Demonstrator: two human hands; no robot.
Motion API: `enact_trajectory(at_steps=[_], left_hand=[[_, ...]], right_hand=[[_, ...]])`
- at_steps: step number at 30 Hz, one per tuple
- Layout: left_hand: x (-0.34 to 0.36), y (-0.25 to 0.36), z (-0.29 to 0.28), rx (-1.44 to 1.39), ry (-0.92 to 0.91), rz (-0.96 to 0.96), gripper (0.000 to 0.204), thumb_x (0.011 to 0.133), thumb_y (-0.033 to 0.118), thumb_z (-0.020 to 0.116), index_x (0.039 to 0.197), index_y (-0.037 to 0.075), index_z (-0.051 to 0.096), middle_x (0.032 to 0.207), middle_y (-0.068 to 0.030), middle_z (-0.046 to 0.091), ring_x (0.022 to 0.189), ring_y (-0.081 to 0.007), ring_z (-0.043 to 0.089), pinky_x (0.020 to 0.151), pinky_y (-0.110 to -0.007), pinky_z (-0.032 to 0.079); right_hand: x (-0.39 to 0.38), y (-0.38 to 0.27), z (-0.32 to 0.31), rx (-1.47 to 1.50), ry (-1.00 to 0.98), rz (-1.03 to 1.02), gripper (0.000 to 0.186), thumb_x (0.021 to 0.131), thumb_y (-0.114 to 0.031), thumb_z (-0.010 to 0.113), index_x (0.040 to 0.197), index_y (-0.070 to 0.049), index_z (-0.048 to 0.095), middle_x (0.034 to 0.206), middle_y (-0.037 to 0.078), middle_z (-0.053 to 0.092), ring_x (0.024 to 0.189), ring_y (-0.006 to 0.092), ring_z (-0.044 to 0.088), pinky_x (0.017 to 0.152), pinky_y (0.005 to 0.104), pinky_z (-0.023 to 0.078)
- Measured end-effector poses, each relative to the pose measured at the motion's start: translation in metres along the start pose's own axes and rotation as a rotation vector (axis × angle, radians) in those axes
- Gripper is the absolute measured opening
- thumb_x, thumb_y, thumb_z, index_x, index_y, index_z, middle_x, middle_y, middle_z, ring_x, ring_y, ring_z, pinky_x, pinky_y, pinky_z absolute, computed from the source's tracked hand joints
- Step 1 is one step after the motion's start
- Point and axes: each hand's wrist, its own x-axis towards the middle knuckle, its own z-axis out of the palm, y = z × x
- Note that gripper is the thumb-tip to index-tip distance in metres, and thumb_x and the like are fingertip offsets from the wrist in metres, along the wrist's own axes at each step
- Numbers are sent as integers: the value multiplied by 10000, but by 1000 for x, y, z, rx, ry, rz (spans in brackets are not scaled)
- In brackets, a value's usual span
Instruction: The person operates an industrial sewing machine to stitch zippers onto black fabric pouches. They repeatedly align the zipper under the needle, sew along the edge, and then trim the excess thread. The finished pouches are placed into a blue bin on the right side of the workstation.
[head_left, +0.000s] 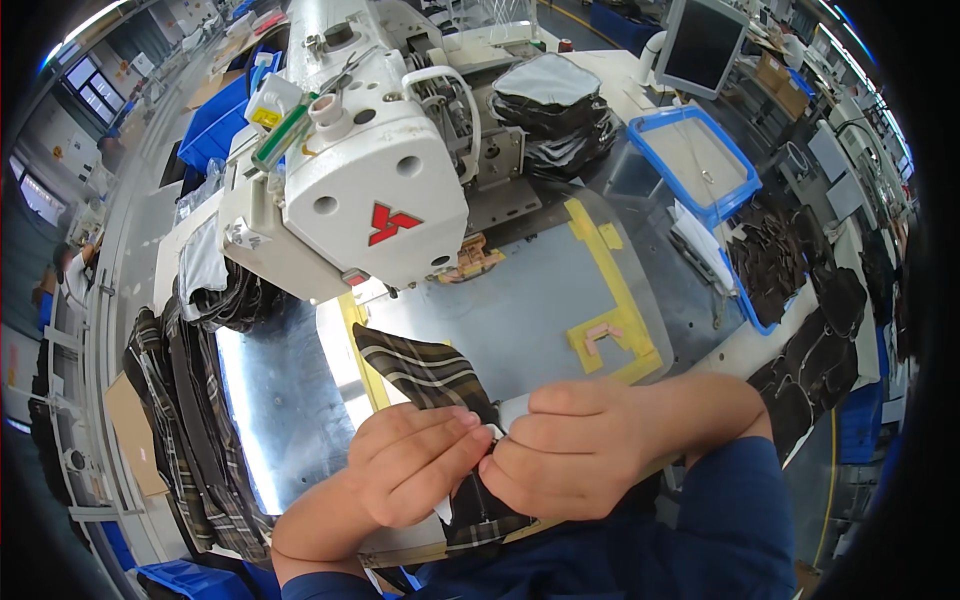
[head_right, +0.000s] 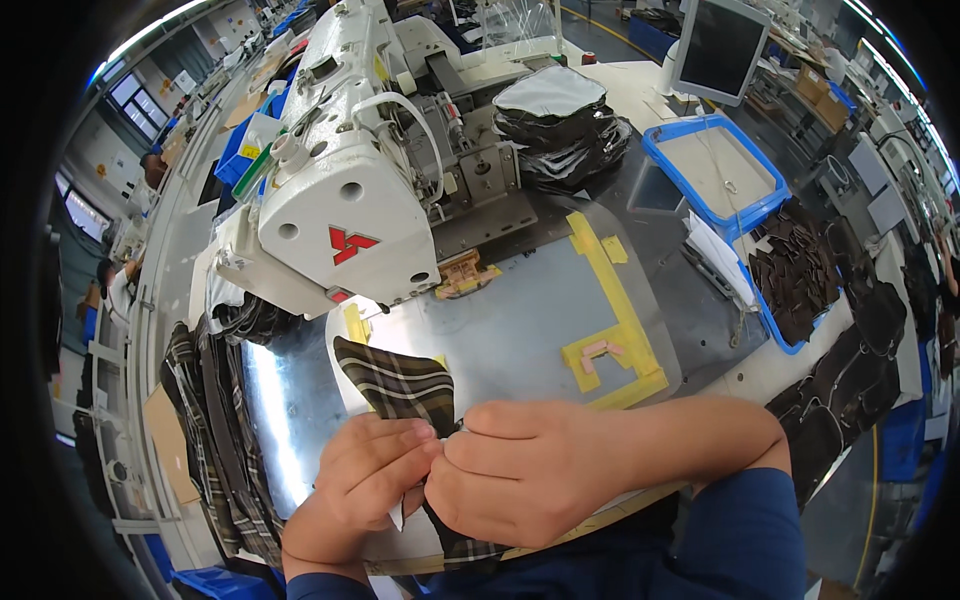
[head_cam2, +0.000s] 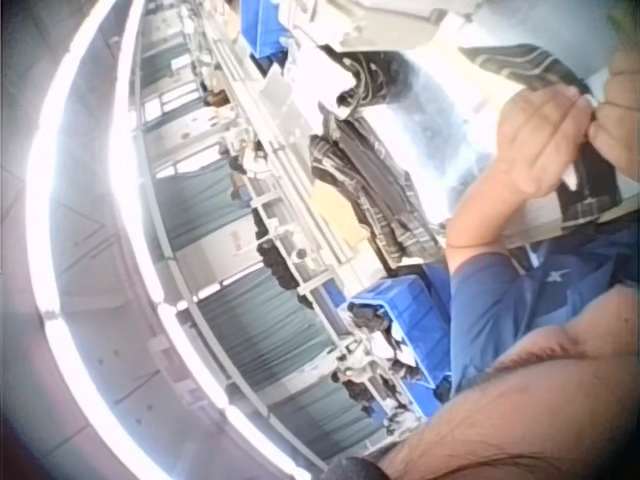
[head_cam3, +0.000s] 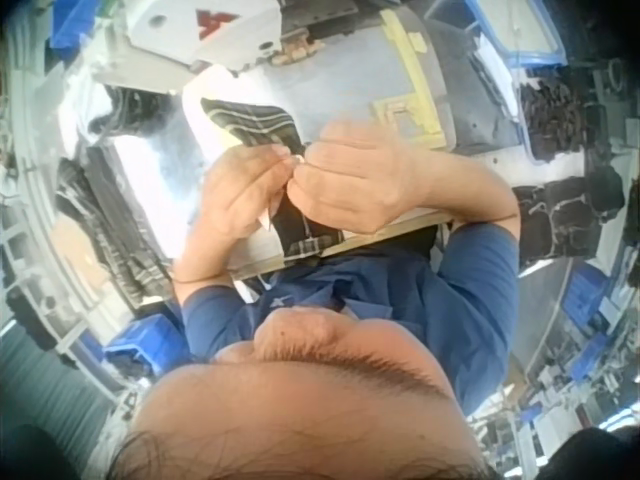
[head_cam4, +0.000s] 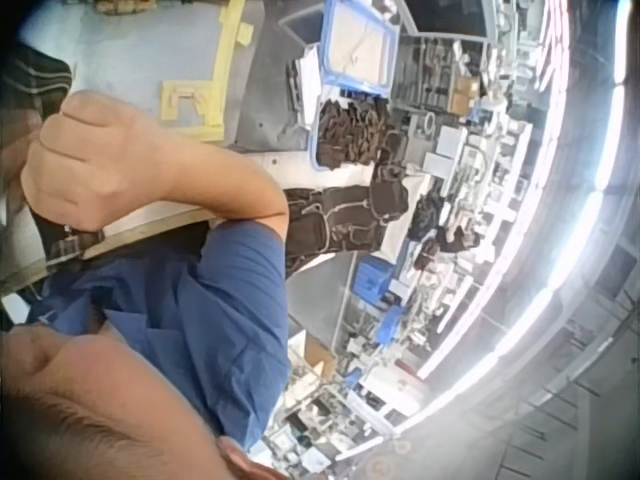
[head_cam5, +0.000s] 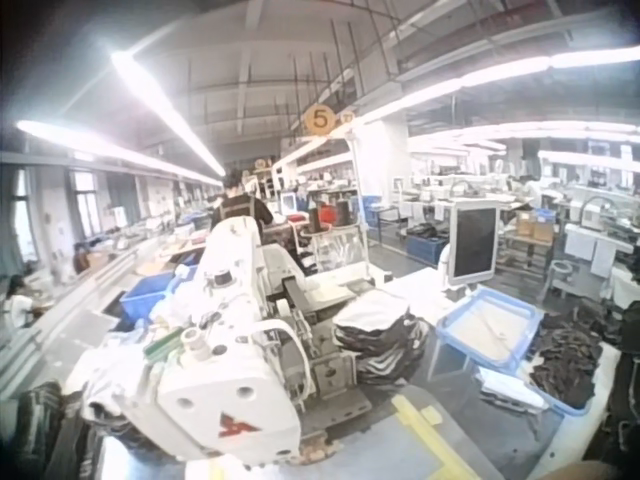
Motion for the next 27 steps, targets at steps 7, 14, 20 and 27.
enact_trajectory(at_steps=[7, 14, 20, 27], left_hand=[[-3, -4, -2, 6, 31, 65, 249, 774, 74, 838, 1021, 57, 821, 1011, -96, 790, 896, -211, 754, 692, -289, 537], [-3, -10, -8, -26, -42, -15, 218, 823, 134, 814, 1037, 93, 826, 1034, -50, 799, 915, -196, 761, 800, -336, 506], [-3, -10, -14, -84, -54, -73, 206, 848, 163, 807, 1042, 98, 826, 1034, -42, 800, 918, -192, 764, 810, -353, 514], [-9, -30, 17, -354, 75, -604, 182, 870, 76, 847, 1034, 10, 801, 907, -81, 781, 809, -200, 741, 714, -320, 575]], right_hand=[[1, -3, 2, -60, 41, -49, 99, 892, -139, 656, 868, -45, 675, 865, 35, 634, 802, 180, 633, 720, 313, 519], [-1, 8, 0, 246, -18, 129, 125, 857, -87, 706, 973, -39, 711, 955, 49, 668, 882, 223, 659, 733, 366, 514], [-8, 27, 6, 472, -35, 250, 215, 822, -49, 777, 1033, -60, 740, 1002, 49, 707, 927, 239, 685, 798, 392, 526], [-25, 46, 29, 859, -133, 793, 190, 947, -141, 789, 1113, -57, 746, 998, 107, 730, 914, 309, 703, 811, 407, 547]])
